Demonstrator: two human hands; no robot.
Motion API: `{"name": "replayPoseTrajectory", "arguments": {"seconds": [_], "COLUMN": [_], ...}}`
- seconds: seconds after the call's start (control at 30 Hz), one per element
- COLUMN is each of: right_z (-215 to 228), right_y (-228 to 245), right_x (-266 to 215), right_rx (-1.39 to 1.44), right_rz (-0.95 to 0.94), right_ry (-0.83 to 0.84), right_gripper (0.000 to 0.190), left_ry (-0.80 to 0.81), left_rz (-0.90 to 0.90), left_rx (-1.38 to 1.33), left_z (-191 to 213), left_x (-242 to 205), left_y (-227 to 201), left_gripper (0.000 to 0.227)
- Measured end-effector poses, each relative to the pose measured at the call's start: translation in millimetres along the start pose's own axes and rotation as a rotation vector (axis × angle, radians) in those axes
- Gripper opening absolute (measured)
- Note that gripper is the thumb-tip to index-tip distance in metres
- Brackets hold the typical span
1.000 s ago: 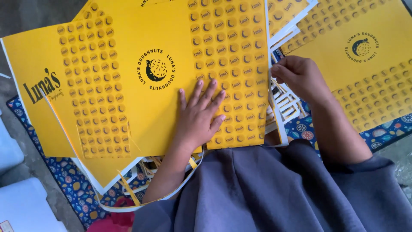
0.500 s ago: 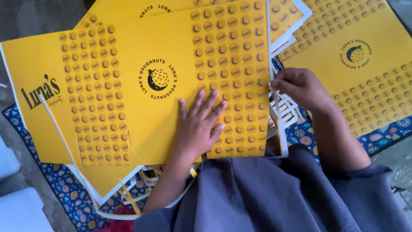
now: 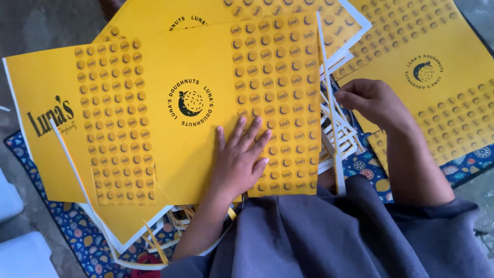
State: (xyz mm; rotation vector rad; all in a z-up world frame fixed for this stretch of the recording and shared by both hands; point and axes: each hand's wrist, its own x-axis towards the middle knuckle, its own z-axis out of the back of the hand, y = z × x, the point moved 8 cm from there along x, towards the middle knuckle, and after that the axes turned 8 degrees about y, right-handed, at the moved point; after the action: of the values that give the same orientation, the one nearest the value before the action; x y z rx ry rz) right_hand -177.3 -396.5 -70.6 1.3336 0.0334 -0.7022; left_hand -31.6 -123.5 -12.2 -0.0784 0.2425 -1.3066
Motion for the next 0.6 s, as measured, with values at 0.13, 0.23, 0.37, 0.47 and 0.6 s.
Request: {"name": "replayPoseTrajectory", "arguments": {"seconds": [0.13, 0.23, 0.37, 0.47, 0.6], "right_z": [4, 6, -4, 10, 54], "right_y": [14, 20, 36, 27, 1], "right_x": [11, 20, 28, 29, 12], "right_rx": [0.057, 0.144, -0.083, -0.062, -0.038], "right_rz": [0.04, 0.102, 0.121, 0.182, 0.105], "right_ry": [-0.067, -0.126, -0.069, -0.066, -0.321], "right_gripper": [0.029, 0.03, 0.021, 0.015, 0.011], "left_ry": [0.011, 0.024, 0.013, 0.037, 0.032], "left_rz": [-0.007, 0.002, 0.012, 0.018, 0.022], "left_rx": [-0.01, 0.012, -0.004, 0.007, 0.025], "left_z": [-1, -4, -5, -10, -15], "left_x": [2, 2, 1, 1, 2], "left_y": [1, 1, 3, 4, 5], "left_gripper": [0.059, 0.058, 0.059, 0.06, 0.06]}}
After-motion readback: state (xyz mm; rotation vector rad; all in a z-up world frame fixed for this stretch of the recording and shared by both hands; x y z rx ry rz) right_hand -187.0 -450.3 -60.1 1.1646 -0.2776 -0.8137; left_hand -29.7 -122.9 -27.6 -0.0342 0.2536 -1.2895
